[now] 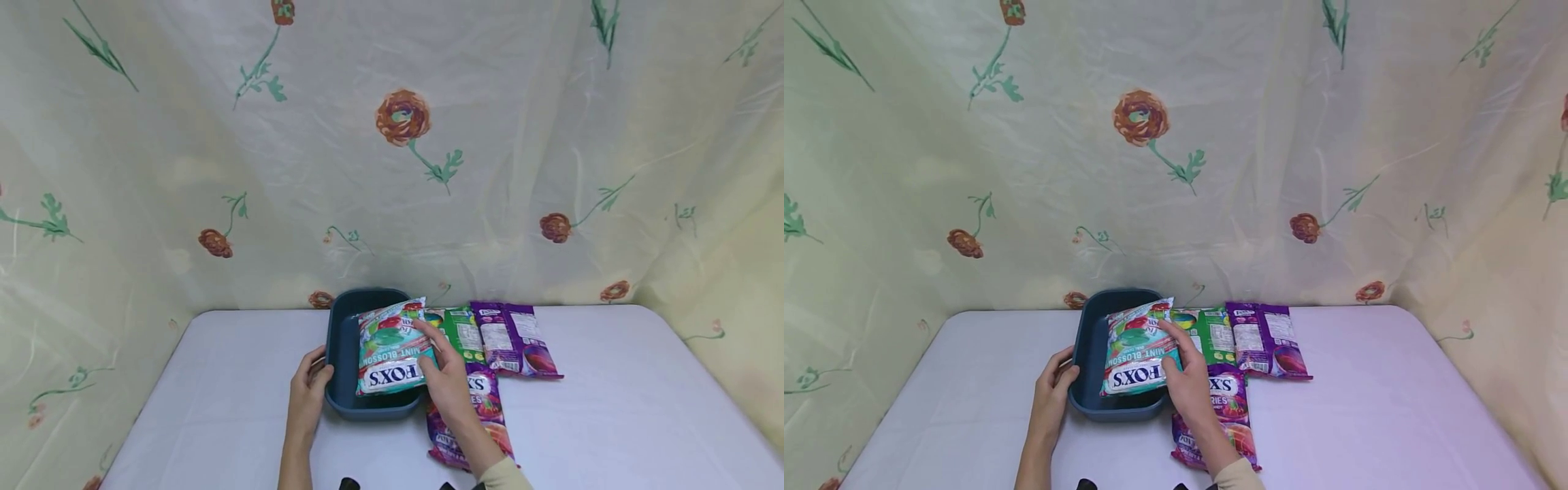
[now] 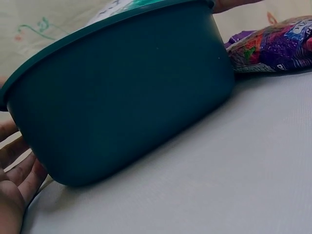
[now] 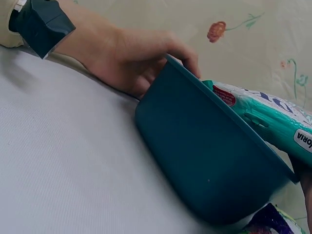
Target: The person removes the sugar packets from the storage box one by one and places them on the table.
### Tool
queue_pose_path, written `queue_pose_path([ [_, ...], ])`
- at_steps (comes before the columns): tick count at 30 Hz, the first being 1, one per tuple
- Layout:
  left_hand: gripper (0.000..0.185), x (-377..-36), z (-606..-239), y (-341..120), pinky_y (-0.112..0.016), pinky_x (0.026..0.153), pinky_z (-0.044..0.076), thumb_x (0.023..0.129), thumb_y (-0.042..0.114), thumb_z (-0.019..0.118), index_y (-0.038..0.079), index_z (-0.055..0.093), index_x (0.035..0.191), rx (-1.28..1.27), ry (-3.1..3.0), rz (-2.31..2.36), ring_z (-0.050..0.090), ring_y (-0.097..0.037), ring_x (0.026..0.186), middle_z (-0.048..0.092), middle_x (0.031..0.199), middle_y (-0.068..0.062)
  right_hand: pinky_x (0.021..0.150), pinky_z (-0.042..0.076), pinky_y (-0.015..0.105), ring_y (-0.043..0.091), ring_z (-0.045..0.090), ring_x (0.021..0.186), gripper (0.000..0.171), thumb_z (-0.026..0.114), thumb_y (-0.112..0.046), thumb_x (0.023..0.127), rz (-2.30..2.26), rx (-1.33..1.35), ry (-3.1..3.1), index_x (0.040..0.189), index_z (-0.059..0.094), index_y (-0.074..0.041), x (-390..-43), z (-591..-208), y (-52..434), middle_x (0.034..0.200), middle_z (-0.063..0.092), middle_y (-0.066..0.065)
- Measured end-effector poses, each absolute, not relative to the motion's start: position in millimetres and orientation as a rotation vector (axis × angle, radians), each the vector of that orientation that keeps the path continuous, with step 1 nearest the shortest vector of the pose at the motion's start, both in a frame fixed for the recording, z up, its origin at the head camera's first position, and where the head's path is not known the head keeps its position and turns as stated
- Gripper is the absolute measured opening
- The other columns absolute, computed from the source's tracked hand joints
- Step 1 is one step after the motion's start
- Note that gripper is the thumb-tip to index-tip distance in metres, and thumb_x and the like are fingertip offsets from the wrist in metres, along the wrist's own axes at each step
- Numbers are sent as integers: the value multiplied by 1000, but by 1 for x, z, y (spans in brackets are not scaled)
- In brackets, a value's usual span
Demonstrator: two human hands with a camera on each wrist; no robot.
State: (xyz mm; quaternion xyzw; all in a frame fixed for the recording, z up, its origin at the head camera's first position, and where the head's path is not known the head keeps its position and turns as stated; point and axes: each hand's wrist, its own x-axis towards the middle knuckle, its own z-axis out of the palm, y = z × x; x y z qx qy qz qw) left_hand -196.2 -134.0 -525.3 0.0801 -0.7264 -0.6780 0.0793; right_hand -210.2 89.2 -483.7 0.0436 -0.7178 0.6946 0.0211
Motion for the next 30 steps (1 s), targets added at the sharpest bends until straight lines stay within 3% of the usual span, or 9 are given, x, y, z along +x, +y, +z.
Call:
queue_pose_path([
  [6, 39, -200, -534, -136, -46, 107, 39, 94, 19, 53, 15, 52, 132, 227, -2176, -2012, 51, -25, 125, 53, 136, -10, 108, 39, 39, 19, 40, 136, 57, 46, 2, 90, 2167, 99, -2206, 132, 51, -36, -210, -485, 94, 146, 39, -13],
  [9, 39, -199, -533, -137, -46, 107, 39, 94, 19, 54, 15, 52, 133, 225, -2172, -2019, 51, -24, 125, 53, 136, -10, 101, 45, 29, 18, 42, 133, 58, 45, 4, 89, 2180, 99, -2192, 131, 51, -36, -210, -486, 97, 145, 40, -12],
  [11, 39, -199, -534, -137, -46, 107, 39, 94, 19, 54, 15, 52, 133, 225, -2169, -2018, 51, -24, 125, 53, 136, -10, 82, 52, 20, 19, 45, 129, 59, 44, 5, 89, 2187, 100, -2186, 131, 51, -36, -209, -486, 99, 145, 40, -12],
  [14, 39, -199, -534, -137, -47, 107, 39, 94, 19, 53, 15, 52, 133, 221, -2169, -2014, 51, -25, 125, 53, 136, -10, 58, 45, 16, 23, 49, 123, 60, 43, 5, 89, 2197, 80, -2177, 131, 51, -36, -207, -487, 103, 145, 41, -12],
  [16, 39, -199, -534, -137, -47, 107, 39, 94, 19, 53, 16, 52, 133, 220, -2172, -2013, 51, -25, 125, 53, 136, -10, 58, 45, 14, 24, 48, 124, 60, 44, 4, 89, 2185, 44, -2202, 132, 50, -38, -205, -487, 106, 147, 39, -13],
  [19, 39, -199, -534, -136, -47, 107, 39, 94, 19, 53, 16, 52, 133, 219, -2177, -2013, 51, -25, 125, 53, 136, -10, 86, 49, 18, 18, 39, 134, 58, 44, 1, 90, 2155, 12, -2236, 133, 49, -39, -203, -487, 110, 149, 36, -13],
  [23, 39, -199, -533, -136, -47, 108, 38, 94, 20, 53, 16, 51, 133, 216, -2177, -2018, 50, -25, 126, 52, 137, -10, 110, 32, 28, 10, 28, 141, 59, 43, 2, 89, 2141, 24, -2221, 134, 49, -37, -201, -488, 116, 148, 37, -15],
  [26, 40, -199, -533, -136, -47, 108, 38, 94, 20, 53, 16, 51, 134, 216, -2175, -2023, 49, -25, 127, 51, 138, -10, 113, 26, 25, 7, 23, 143, 60, 43, 5, 88, 2132, 44, -2206, 134, 49, -33, -201, -489, 121, 147, 39, -15],
  [30, 40, -199, -533, -136, -47, 108, 37, 95, 19, 52, 16, 50, 135, 214, -2174, -2023, 49, -26, 127, 51, 138, -11, 104, 35, 14, 9, 27, 141, 61, 43, 4, 87, 2133, 7, -2213, 134, 49, -34, -199, -489, 126, 149, 36, -15],
])
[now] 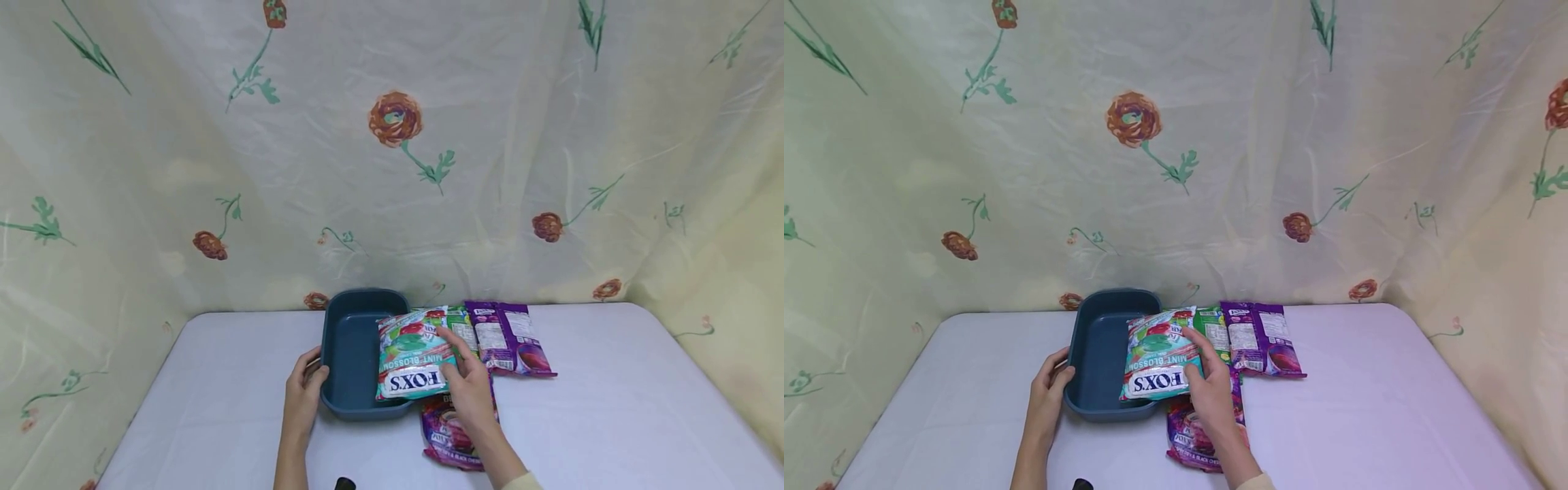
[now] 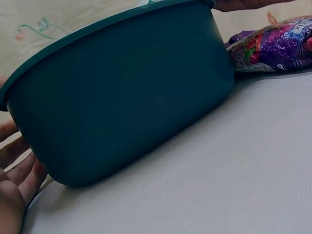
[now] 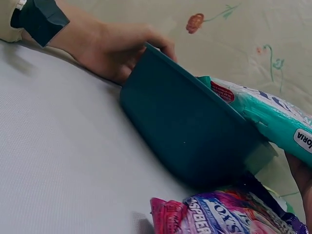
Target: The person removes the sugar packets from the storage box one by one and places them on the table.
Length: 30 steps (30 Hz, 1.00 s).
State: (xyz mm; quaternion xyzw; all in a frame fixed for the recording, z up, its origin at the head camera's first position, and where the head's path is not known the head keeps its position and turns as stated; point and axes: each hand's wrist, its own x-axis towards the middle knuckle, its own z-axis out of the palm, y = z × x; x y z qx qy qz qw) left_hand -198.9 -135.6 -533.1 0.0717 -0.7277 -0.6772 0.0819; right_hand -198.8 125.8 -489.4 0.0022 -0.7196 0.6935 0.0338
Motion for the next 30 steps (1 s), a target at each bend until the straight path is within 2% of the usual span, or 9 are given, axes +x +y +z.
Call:
queue_pose_path([
  [3, 39, -199, -533, -136, -47, 108, 37, 95, 19, 52, 15, 50, 134, 209, -2176, -2018, 50, -26, 127, 51, 138, -11, 95, 40, 8, 12, 31, 138, 61, 44, 3, 87, 2138, -31, -2212, 134, 49, -35, -198, -489, 129, 151, 32, -12],
  [9, 38, -200, -535, -135, -47, 107, 38, 94, 18, 52, 16, 52, 132, 218, -2178, -2007, 51, -24, 125, 53, 136, -9, 93, 39, 6, 13, 31, 138, 61, 44, 3, 87, 2141, -57, -2194, 135, 49, -33, -196, -490, 135, 151, 33, -11],
  [17, 39, -200, -534, -134, -47, 108, 37, 94, 18, 52, 15, 51, 134, 222, -2163, -2029, 50, -25, 126, 52, 137, -11, 84, 50, 16, 19, 45, 124, 61, 41, 6, 87, 2175, -53, -2151, 137, 48, -29, -192, -486, 146, 150, 34, -3],
  [30, 41, -199, -531, -133, -47, 110, 36, 95, 19, 52, 15, 48, 135, 247, -2176, -2033, 47, -26, 129, 49, 140, -10, 83, 50, 15, 9, 48, 117, 61, 40, 9, 86, 2170, -107, -2105, 139, 47, -21, -187, -490, 162, 151, 34, -3],
])
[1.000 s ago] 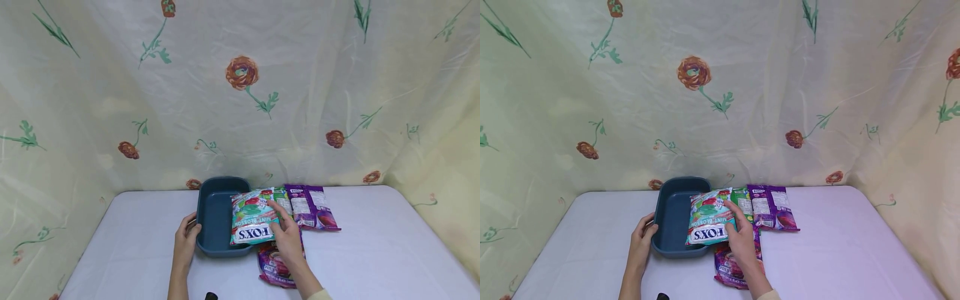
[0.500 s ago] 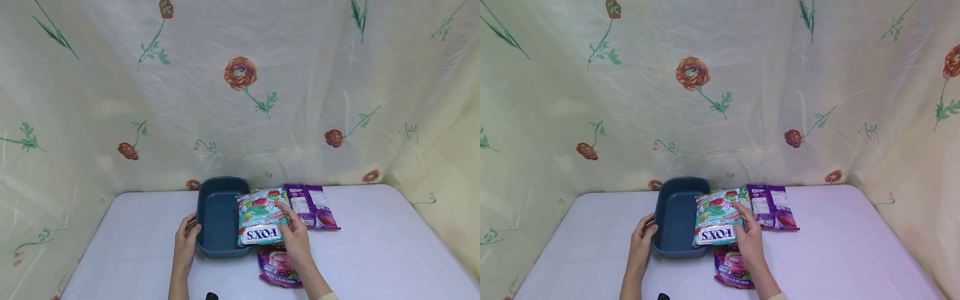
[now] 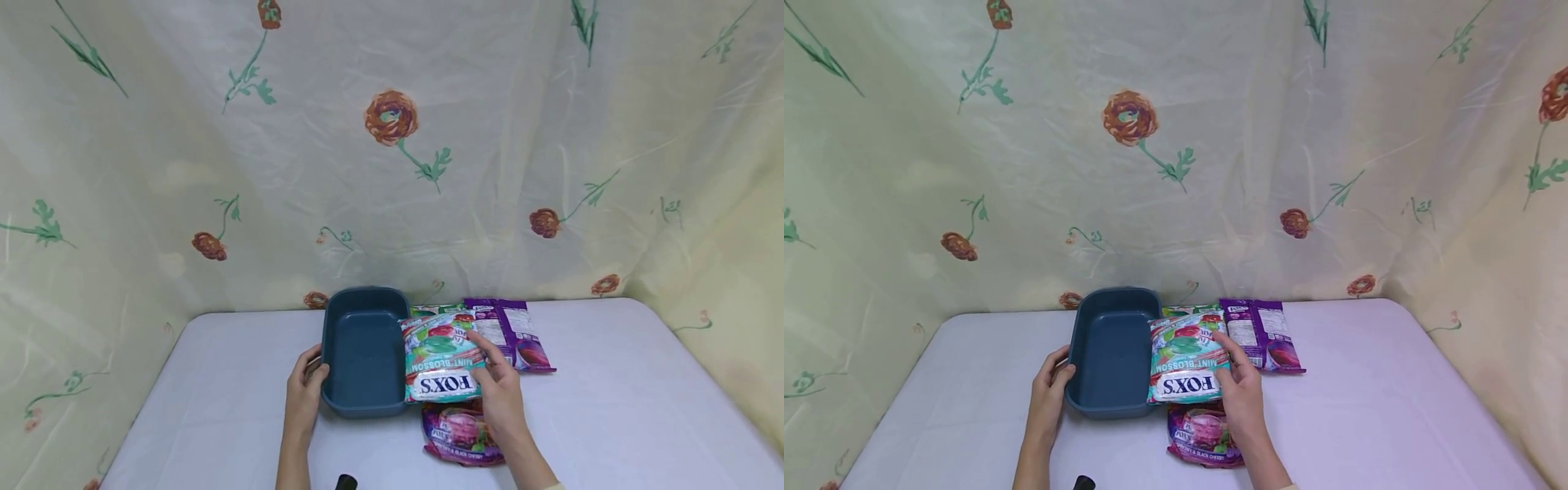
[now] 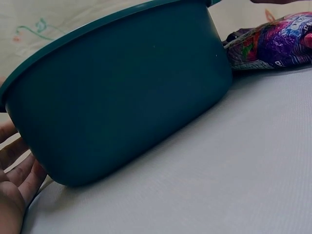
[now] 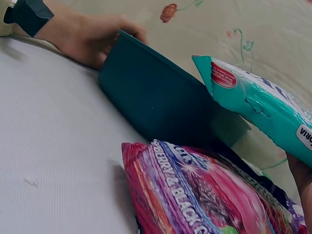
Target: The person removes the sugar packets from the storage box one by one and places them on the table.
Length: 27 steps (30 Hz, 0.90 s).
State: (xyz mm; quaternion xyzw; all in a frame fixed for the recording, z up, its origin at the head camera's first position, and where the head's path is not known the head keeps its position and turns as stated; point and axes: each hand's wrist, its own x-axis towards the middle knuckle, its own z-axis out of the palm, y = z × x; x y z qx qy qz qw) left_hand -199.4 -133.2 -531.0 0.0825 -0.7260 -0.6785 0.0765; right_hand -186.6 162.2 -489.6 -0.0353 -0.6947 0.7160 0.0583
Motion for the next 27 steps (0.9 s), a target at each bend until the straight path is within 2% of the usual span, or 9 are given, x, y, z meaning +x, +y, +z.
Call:
queue_pose_path([
  [7, 40, -199, -531, -137, -47, 110, 36, 95, 19, 52, 15, 49, 135, 239, -2167, -2028, 48, -26, 129, 49, 140, -10, 79, 51, 16, 10, 51, 113, 61, 41, 10, 85, 2166, -75, -2100, 138, 47, -19, -188, -492, 167, 147, 38, -2],
  [13, 41, -200, -532, -140, -47, 109, 36, 95, 20, 51, 15, 48, 136, 244, -2158, -2020, 48, -26, 129, 49, 140, -11, 82, 50, 16, 9, 50, 115, 60, 40, 8, 86, 2171, -138, -2115, 138, 48, -21, -189, -495, 172, 146, 39, -1],
  [20, 40, -201, -536, -140, -47, 109, 36, 95, 19, 52, 15, 50, 134, 228, -2144, -2030, 49, -25, 127, 51, 138, -11, 74, 57, 28, 9, 62, 98, 60, 39, 7, 87, 2253, -191, -2055, 139, 47, -20, -188, -501, 180, 136, 48, 5],
  [23, 39, -201, -537, -138, -47, 108, 37, 94, 19, 52, 15, 51, 133, 211, -2158, -2022, 50, -25, 126, 52, 137, -10, 74, 57, 27, 8, 61, 100, 60, 37, 8, 86, 2266, -218, -2036, 139, 47, -19, -185, -503, 183, 138, 45, 5],
  [27, 38, -202, -538, -136, -47, 107, 38, 94, 20, 53, 17, 52, 132, 211, -2163, -2014, 51, -24, 125, 53, 135, -9, 80, 55, 22, 6, 55, 110, 61, 36, 8, 86, 2274, -226, -2025, 140, 46, -18, -183, -505, 185, 145, 38, 3],
])
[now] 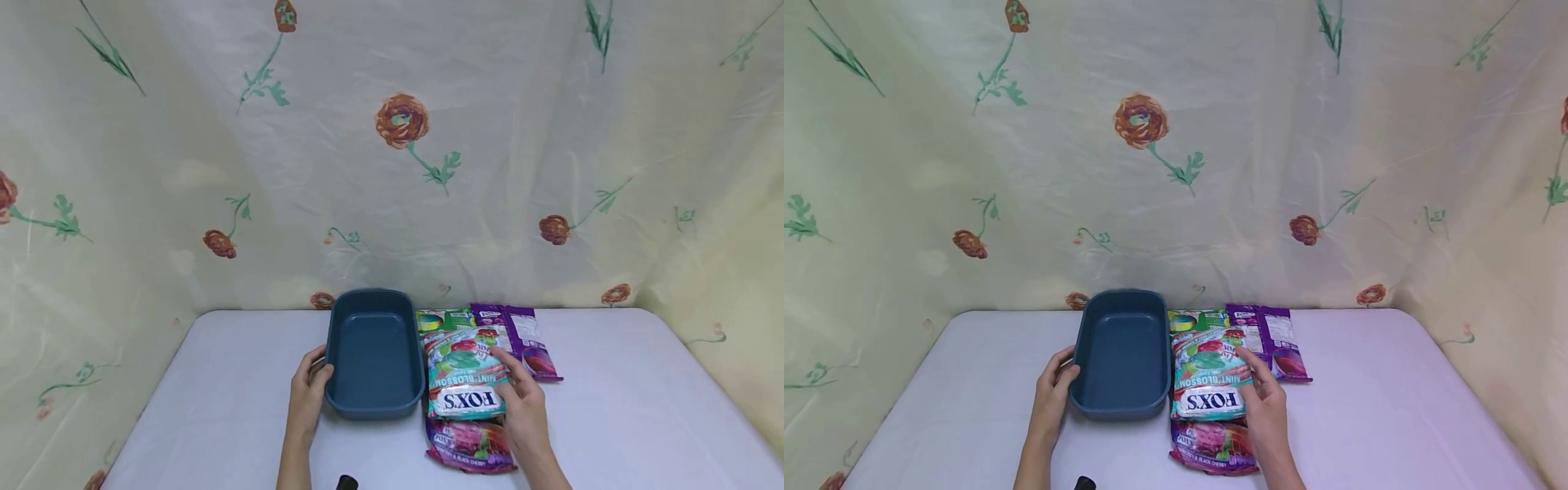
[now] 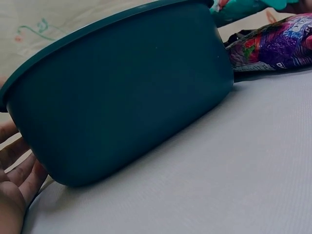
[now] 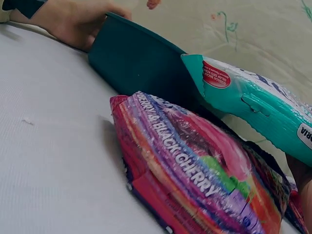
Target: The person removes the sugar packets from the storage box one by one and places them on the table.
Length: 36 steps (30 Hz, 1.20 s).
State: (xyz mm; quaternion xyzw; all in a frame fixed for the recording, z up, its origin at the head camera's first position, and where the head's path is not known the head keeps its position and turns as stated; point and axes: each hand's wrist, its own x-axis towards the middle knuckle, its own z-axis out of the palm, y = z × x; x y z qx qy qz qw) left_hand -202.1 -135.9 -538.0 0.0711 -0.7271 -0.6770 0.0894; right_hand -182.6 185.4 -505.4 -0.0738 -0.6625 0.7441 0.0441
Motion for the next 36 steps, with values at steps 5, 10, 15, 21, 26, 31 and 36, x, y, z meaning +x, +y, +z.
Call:
queue_pose_path([
  [5, 39, -203, -538, -137, -47, 107, 38, 94, 20, 53, 16, 51, 133, 211, -2160, -2023, 51, -24, 125, 53, 136, -9, 85, 53, 20, 3, 53, 113, 61, 34, 10, 86, 2313, -220, -1984, 141, 43, -13, -182, -509, 186, 146, 36, 3],
  [10, 40, -202, -536, -137, -46, 108, 37, 95, 20, 53, 16, 50, 134, 195, -2147, -2036, 50, -25, 126, 52, 137, -10, 83, 55, 23, 4, 57, 109, 62, 35, 8, 87, 2296, -286, -2030, 142, 43, -20, -181, -507, 193, 150, 33, 5],
  [15, 40, -202, -535, -136, -47, 109, 36, 95, 20, 52, 16, 49, 135, 185, -2148, -2040, 49, -25, 128, 50, 139, -9, 86, 50, 15, 15, 42, 129, 62, 35, 7, 88, 2236, -348, -2090, 142, 43, -22, -180, -506, 200, 158, 19, -2],
  [21, 39, -202, -534, -136, -48, 108, 37, 95, 19, 52, 16, 50, 134, 194, -2148, -2050, 49, -25, 127, 52, 137, -10, 85, 48, 11, 9, 36, 129, 59, 33, 5, 90, 2267, -366, -2074, 144, 40, -21, -173, -512, 213, 156, 23, -3],
  [26, 40, -203, -534, -137, -48, 108, 37, 95, 20, 52, 16, 49, 135, 191, -2166, -2035, 49, -26, 127, 50, 138, -10, 87, 48, 12, 0, 45, 119, 59, 32, 6, 90, 2301, -339, -2004, 145, 39, -17, -167, -520, 221, 153, 26, 3],
  [31, 40, -204, -536, -137, -49, 108, 37, 95, 20, 52, 16, 49, 135, 182, -2155, -2043, 48, -27, 127, 50, 139, -10, 86, 48, 12, -3, 46, 117, 59, 33, 7, 90, 2302, -317, -1973, 145, 39, -14, -165, -523, 225, 152, 28, 3],
  [36, 39, -204, -540, -138, -49, 108, 37, 94, 19, 52, 16, 51, 133, 194, -2151, -2052, 50, -26, 126, 52, 136, -10, 88, 45, 9, 2, 38, 126, 60, 32, 8, 89, 2282, -371, -1995, 144, 39, -15, -166, -524, 227, 154, 27, 0],
])
